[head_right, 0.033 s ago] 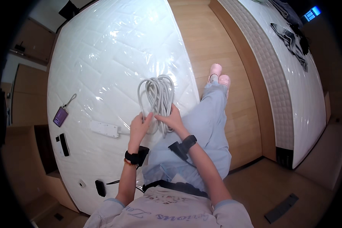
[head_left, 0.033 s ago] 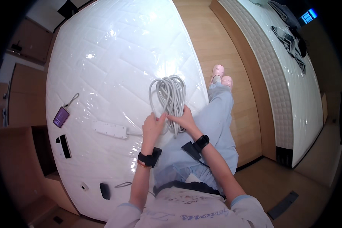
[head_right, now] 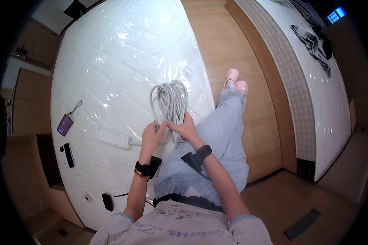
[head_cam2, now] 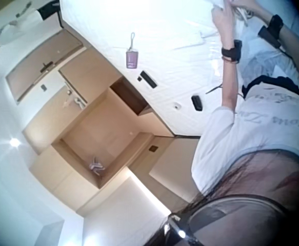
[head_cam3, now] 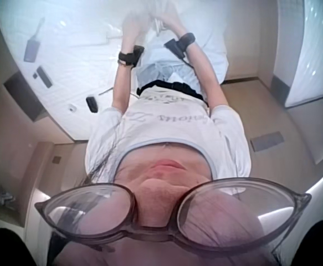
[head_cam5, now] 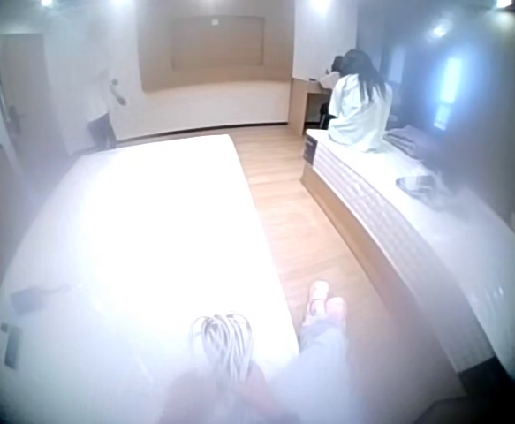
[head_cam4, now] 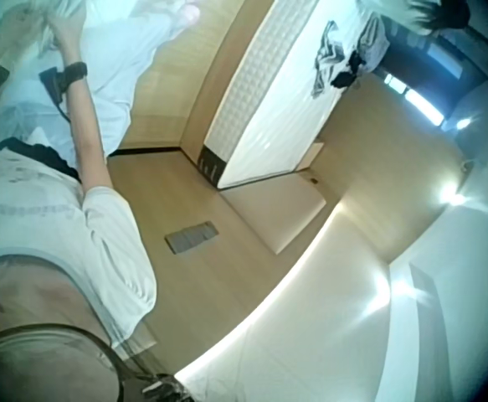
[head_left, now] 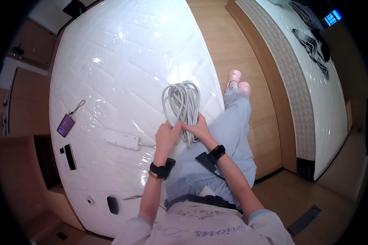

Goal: The person coils two white extension cords by hand while sitting on a bed.

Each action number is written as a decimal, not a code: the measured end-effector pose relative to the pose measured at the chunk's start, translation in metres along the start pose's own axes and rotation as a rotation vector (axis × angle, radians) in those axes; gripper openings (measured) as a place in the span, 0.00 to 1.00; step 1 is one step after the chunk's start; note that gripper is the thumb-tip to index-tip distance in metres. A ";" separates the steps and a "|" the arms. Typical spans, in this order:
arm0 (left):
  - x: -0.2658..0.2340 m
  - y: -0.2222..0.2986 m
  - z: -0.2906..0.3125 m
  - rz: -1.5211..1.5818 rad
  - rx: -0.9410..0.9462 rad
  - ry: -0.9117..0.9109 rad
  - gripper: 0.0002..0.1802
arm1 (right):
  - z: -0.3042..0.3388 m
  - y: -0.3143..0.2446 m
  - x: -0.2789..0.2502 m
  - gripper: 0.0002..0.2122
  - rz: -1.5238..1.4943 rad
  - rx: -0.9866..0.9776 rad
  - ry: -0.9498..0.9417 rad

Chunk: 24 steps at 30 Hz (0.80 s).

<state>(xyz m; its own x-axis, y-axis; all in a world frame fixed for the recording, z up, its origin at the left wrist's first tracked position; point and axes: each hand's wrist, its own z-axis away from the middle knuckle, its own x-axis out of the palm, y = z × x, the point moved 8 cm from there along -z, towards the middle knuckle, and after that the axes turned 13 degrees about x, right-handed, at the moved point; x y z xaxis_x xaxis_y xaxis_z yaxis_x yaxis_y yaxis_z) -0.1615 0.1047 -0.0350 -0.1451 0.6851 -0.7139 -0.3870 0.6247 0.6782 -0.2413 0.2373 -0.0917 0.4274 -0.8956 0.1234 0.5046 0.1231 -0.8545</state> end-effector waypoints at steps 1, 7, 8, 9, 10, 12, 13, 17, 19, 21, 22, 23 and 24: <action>0.007 0.016 -0.003 -0.100 0.087 -0.055 0.29 | 0.000 0.000 0.000 0.26 0.001 0.000 -0.001; 0.025 0.035 -0.001 0.122 0.290 0.071 0.29 | -0.003 0.006 0.001 0.26 -0.114 0.029 -0.116; 0.026 0.036 -0.001 0.148 0.389 0.109 0.29 | -0.001 0.005 0.001 0.26 -0.097 0.027 -0.116; 0.032 0.032 0.000 0.149 0.385 0.107 0.29 | 0.001 0.003 0.001 0.25 -0.079 0.024 -0.115; 0.038 0.027 -0.001 0.299 0.330 0.095 0.28 | 0.000 0.005 -0.001 0.25 -0.080 0.023 -0.114; 0.055 0.018 -0.005 0.448 0.276 0.082 0.27 | -0.001 0.011 -0.005 0.26 -0.089 0.026 -0.127; 0.063 -0.002 -0.009 0.520 0.176 0.139 0.29 | -0.001 0.009 -0.001 0.26 -0.089 0.022 -0.135; 0.075 -0.013 -0.009 0.575 0.076 0.209 0.30 | 0.004 0.002 0.005 0.26 -0.217 0.052 -0.150; 0.072 -0.006 -0.009 0.535 0.105 0.203 0.30 | 0.005 -0.001 0.004 0.26 -0.176 0.065 -0.098; 0.064 0.002 -0.007 0.486 0.156 0.170 0.29 | 0.005 -0.003 0.003 0.24 -0.154 0.072 -0.068; 0.060 0.009 -0.006 0.463 0.191 0.144 0.29 | 0.004 -0.002 0.001 0.24 -0.154 0.071 -0.067; 0.056 0.017 -0.004 0.443 0.236 0.095 0.29 | 0.002 0.001 -0.002 0.24 -0.166 0.062 -0.052; 0.053 0.025 -0.002 0.437 0.279 0.036 0.29 | 0.000 0.003 -0.006 0.23 -0.179 0.053 -0.037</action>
<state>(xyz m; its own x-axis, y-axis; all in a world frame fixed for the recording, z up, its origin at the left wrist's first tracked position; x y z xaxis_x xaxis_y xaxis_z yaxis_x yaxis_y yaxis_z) -0.1810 0.1553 -0.0564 -0.2723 0.8939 -0.3562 -0.0265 0.3631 0.9314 -0.2419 0.2431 -0.0950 0.3539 -0.8892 0.2900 0.6135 -0.0133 -0.7896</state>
